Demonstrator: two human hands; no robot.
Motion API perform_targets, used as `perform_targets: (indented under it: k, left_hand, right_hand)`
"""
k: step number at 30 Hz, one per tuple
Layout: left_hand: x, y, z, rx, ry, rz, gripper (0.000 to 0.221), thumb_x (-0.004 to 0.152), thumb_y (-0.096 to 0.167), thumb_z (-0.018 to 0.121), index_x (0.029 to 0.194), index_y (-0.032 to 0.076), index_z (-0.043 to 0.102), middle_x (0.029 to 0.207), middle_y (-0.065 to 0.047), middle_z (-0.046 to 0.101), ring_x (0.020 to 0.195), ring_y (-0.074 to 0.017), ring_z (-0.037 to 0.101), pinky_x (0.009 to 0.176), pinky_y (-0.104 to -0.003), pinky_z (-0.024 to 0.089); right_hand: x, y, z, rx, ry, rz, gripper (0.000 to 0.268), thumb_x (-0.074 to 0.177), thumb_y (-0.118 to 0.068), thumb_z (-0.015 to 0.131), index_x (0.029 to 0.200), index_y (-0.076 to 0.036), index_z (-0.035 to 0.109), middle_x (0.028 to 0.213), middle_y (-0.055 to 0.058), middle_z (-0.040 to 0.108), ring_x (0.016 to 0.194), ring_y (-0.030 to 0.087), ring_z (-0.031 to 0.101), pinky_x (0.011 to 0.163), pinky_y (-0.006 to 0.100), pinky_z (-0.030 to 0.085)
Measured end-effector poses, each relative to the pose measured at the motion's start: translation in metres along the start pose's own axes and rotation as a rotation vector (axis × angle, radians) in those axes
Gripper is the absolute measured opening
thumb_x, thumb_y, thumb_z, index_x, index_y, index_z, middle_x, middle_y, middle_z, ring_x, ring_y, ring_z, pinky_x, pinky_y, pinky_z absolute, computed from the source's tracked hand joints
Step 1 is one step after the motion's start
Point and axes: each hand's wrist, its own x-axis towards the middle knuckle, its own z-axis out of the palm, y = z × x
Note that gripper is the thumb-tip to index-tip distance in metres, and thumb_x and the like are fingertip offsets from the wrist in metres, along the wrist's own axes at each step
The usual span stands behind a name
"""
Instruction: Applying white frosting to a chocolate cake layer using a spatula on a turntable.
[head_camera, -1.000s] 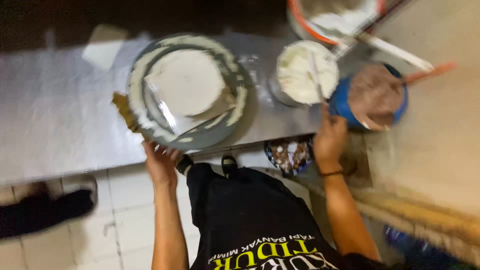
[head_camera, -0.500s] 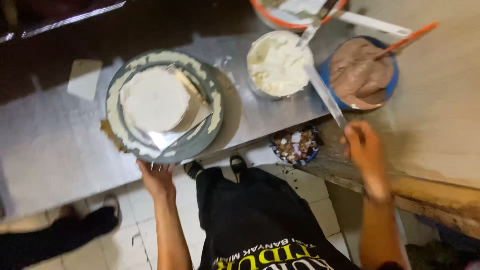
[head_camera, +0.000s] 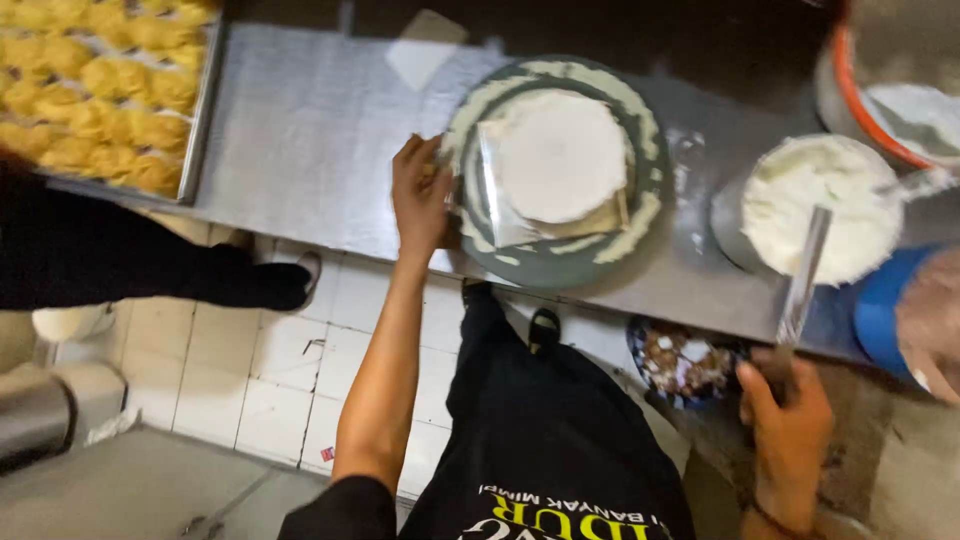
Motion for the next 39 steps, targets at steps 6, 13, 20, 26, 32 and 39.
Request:
perform_targets:
  k: [6,13,20,26,32,39]
  left_hand:
    - [0.057,0.001,0.015,0.172,-0.163,0.09,0.036,0.092,0.009,0.076,0.127,0.012,0.076,0.154,-0.017,0.046,0.135,-0.0378,0.053,0.107,-0.044,0.051]
    - [0.085,0.019,0.018,0.151,-0.346,-0.007,0.021,0.087,0.012,0.076,0.107,0.012,0.08,0.141,-0.014,0.061,0.112,-0.0299,0.071,0.095,-0.039,0.058]
    - [0.091,0.027,0.021,0.18,-0.347,-0.159,0.015,0.089,0.015,0.076,0.103,0.009,0.08,0.135,-0.011,0.066,0.101,-0.0238,0.073,0.086,-0.036,0.06]
    - [0.082,0.016,0.024,0.161,-0.261,-0.115,0.017,0.091,0.017,0.077,0.106,0.01,0.081,0.133,-0.011,0.067,0.106,-0.0216,0.071,0.089,-0.035,0.059]
    - [0.044,-0.015,0.019,0.146,-0.14,-0.269,0.046,0.095,0.02,0.075,0.14,0.011,0.065,0.118,-0.014,0.066,0.09,-0.0211,0.061,0.08,-0.033,0.052]
    - [-0.127,-0.107,0.015,-0.148,-0.076,-0.631,0.041,0.102,0.025,0.076,0.099,-0.015,0.068,0.093,-0.017,0.067,0.08,-0.0159,0.056,0.07,-0.033,0.047]
  right_hand:
    - [0.06,-0.042,0.122,0.107,-0.081,0.001,0.022,0.093,-0.01,0.076,0.115,-0.007,0.071,0.081,-0.007,0.06,0.062,0.003,0.05,0.051,0.02,0.038]
    - [0.066,-0.057,0.186,0.117,0.039,0.074,0.017,0.092,-0.012,0.078,0.107,-0.006,0.074,0.069,-0.007,0.058,0.054,0.003,0.043,0.047,0.023,0.032]
    - [0.07,-0.051,0.196,0.236,0.084,0.117,0.011,0.091,-0.012,0.078,0.1,-0.006,0.077,0.065,-0.008,0.056,0.051,0.002,0.042,0.044,0.023,0.031]
    - [0.069,-0.063,0.193,0.104,0.047,0.13,0.015,0.092,-0.016,0.078,0.103,-0.006,0.077,0.061,-0.007,0.052,0.05,0.004,0.043,0.044,0.024,0.032]
    - [0.058,-0.036,0.145,0.018,-0.086,-0.143,0.038,0.101,-0.019,0.066,0.136,-0.007,0.054,0.086,-0.003,0.065,0.068,0.007,0.06,0.057,0.026,0.047]
    - [0.004,-0.104,0.076,-0.682,0.074,-0.681,0.041,0.106,-0.01,0.065,0.147,-0.017,0.065,0.107,0.008,0.067,0.087,0.029,0.066,0.075,0.036,0.053]
